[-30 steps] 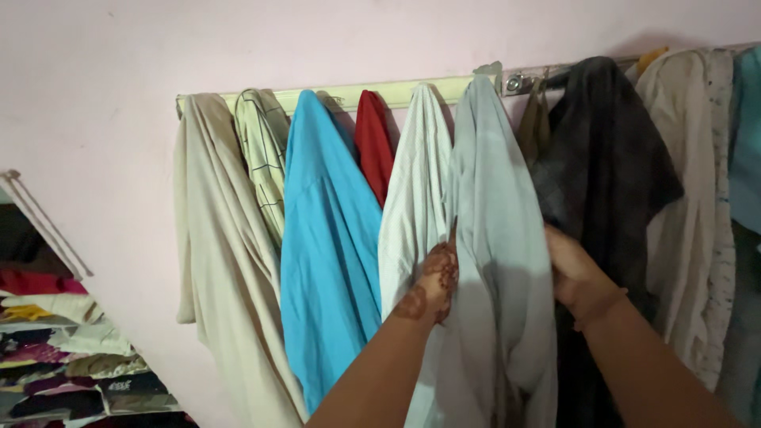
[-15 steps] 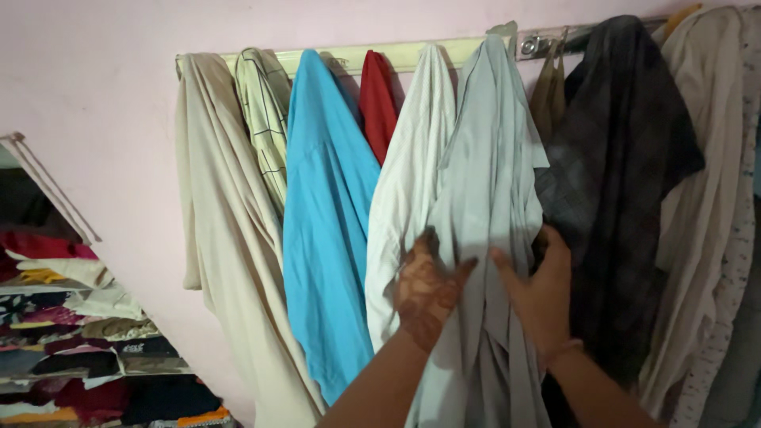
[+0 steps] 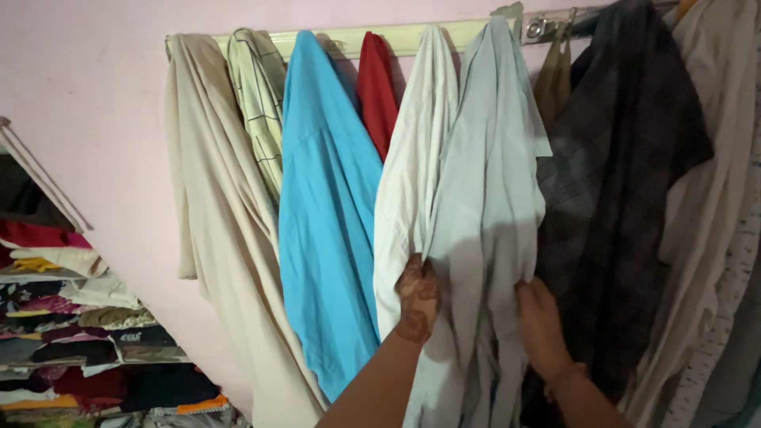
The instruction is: The person picks up various garments from a pile on the floor, unfolds them, and hangs them on a wall-mounted rod. The person handles a blue shirt, a white shirt, and a grey shirt, placing each on the rod next to other hanging clothes.
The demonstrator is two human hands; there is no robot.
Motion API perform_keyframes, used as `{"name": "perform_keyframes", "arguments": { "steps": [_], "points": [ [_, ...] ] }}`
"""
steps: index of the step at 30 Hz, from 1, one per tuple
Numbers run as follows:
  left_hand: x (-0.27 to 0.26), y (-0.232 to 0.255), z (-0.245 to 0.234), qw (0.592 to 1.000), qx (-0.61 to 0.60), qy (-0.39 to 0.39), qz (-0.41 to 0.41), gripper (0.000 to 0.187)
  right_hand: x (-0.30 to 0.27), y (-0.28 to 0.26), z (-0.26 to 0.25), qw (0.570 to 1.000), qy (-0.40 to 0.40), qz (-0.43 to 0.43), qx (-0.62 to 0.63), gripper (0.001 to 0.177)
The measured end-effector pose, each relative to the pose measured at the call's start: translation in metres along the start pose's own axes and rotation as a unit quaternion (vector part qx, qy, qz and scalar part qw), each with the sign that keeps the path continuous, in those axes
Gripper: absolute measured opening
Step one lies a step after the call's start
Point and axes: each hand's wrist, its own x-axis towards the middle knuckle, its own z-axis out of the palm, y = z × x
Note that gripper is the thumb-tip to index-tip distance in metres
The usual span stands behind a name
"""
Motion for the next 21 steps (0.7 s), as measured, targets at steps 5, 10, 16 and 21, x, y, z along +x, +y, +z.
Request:
{"name": "perform_keyframes", "arguments": {
  "steps": [5,10,16,21],
  "points": [
    [-0.008,0.005,0.005,0.988,-0.044,-0.020,-0.146,0.022,0.002,-0.001,-0.016,0.909,-0.028,0.324,0.263,0.052],
    [-0.045,-0.002,0.062,0.950,0.175,-0.012,-0.259,0.023,0.005,0.040,-0.028,0.952,-0.073,0.197,0.223,0.063],
    [-0.066,-0.006,0.098,0.936,0.228,-0.009,-0.269,0.025,-0.008,0.092,-0.030,0.940,-0.125,0.248,0.196,0.071],
    [-0.067,-0.005,0.098,0.951,0.231,0.021,-0.203,0.027,-0.025,0.072,-0.024,0.960,-0.209,0.156,0.099,0.058]
  ]
}}
